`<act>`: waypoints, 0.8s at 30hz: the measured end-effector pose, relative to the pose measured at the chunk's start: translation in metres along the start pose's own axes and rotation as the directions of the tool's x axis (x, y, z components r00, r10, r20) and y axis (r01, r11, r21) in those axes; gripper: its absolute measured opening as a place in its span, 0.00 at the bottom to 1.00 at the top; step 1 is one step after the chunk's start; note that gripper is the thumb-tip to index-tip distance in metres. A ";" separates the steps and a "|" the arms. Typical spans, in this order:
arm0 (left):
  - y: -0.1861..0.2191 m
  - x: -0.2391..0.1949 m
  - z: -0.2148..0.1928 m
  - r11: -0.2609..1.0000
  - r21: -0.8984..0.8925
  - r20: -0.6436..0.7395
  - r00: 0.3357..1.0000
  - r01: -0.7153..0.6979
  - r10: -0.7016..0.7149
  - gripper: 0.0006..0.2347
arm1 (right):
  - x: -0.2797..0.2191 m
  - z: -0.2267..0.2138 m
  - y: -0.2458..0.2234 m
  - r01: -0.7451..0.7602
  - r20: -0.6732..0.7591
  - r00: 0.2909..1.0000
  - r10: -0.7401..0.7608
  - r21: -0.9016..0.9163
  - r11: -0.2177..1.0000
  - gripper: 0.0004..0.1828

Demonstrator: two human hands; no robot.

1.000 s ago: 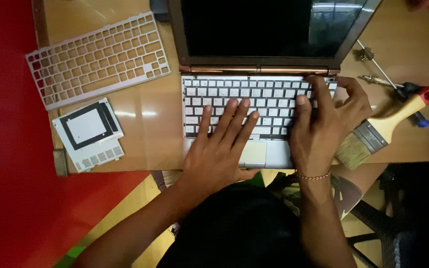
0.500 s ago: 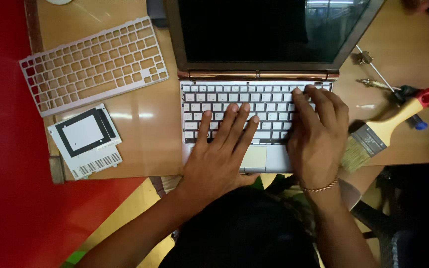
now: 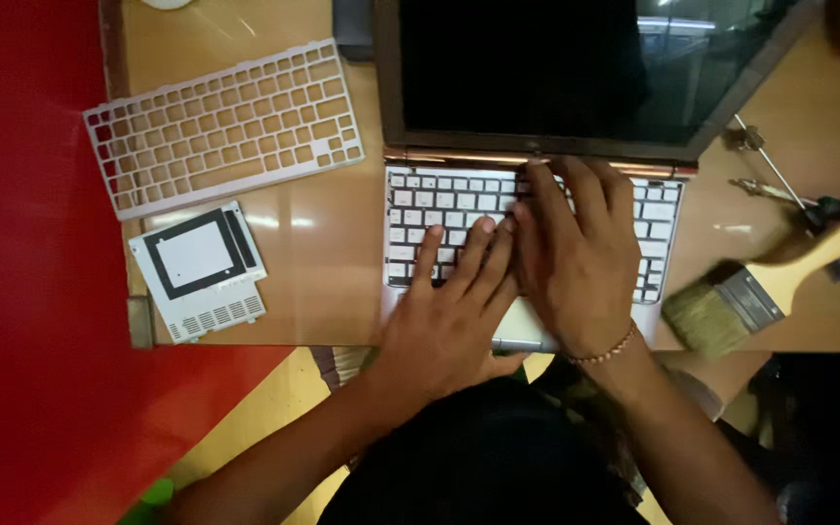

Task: The person unscrews internal components of a disassembled laptop, then places a new keyboard into the chassis. They press down on the keys to secure the keyboard in place.

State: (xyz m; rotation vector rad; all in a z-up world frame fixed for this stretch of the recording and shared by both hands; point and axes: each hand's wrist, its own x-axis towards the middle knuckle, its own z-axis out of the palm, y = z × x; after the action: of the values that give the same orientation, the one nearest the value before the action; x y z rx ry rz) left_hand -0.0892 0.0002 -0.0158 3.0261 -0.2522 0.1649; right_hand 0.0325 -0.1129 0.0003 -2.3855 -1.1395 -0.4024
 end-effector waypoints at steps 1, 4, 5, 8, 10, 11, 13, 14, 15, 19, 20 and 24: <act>0.000 0.000 -0.002 0.999 -0.039 -0.011 1.000 0.007 -0.007 0.41 | -0.003 0.002 0.001 -0.004 -0.005 1.000 0.004 0.020 1.000 0.14; -0.005 0.001 -0.017 0.976 -0.219 -0.078 0.996 0.020 -0.038 0.35 | -0.009 0.006 0.002 -0.012 0.002 1.000 0.012 0.071 0.997 0.13; -0.007 0.002 -0.023 0.935 -0.354 -0.141 0.988 0.008 -0.061 0.28 | -0.010 0.007 0.003 -0.018 0.005 1.000 0.018 0.092 0.996 0.11; -0.012 -0.004 -0.022 0.838 -0.546 -0.209 0.969 -0.003 -0.132 0.22 | -0.009 0.009 0.002 -0.021 0.047 0.999 0.017 0.073 0.997 0.12; -0.013 -0.005 -0.022 0.830 -0.558 -0.260 0.949 0.002 -0.178 0.20 | -0.009 0.010 0.006 -0.008 0.060 0.998 0.001 0.108 0.994 0.12; -0.013 -0.004 -0.022 0.821 -0.571 -0.312 0.926 -0.002 -0.215 0.19 | -0.008 0.010 0.008 0.000 0.069 0.998 -0.010 0.137 0.991 0.12; -0.011 -0.005 -0.017 0.836 -0.548 -0.319 0.920 0.016 -0.227 0.17 | -0.007 0.009 0.010 0.006 0.082 0.996 -0.021 0.179 0.984 0.13; -0.009 -0.004 -0.015 0.850 -0.526 -0.327 0.915 0.031 -0.236 0.16 | -0.006 0.007 0.011 0.009 0.093 0.995 -0.030 0.218 0.976 0.14; -0.006 -0.003 -0.013 0.849 -0.528 -0.328 0.915 0.029 -0.235 0.16 | -0.006 0.009 0.011 0.009 0.094 0.995 -0.030 0.215 0.977 0.14; 0.001 0.006 -0.010 0.928 -0.257 -0.118 0.944 0.271 -0.308 0.24 | -0.006 0.014 0.010 0.034 0.075 0.996 -0.048 0.183 0.983 0.12; 0.002 0.010 -0.010 0.944 -0.121 -0.022 0.950 0.307 -0.311 0.29 | -0.007 0.014 0.012 0.042 0.072 0.996 -0.055 0.180 0.983 0.12; -0.019 0.027 -0.009 0.970 0.026 0.005 0.970 0.241 -0.241 0.31 | -0.011 0.015 0.015 0.019 0.095 0.995 -0.040 0.211 0.977 0.15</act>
State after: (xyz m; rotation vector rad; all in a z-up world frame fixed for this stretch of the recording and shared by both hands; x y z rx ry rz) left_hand -0.0600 0.0151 -0.0054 3.0492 0.1191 0.1371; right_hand 0.0387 -0.1200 -0.0217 -2.2269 -1.1996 -0.1649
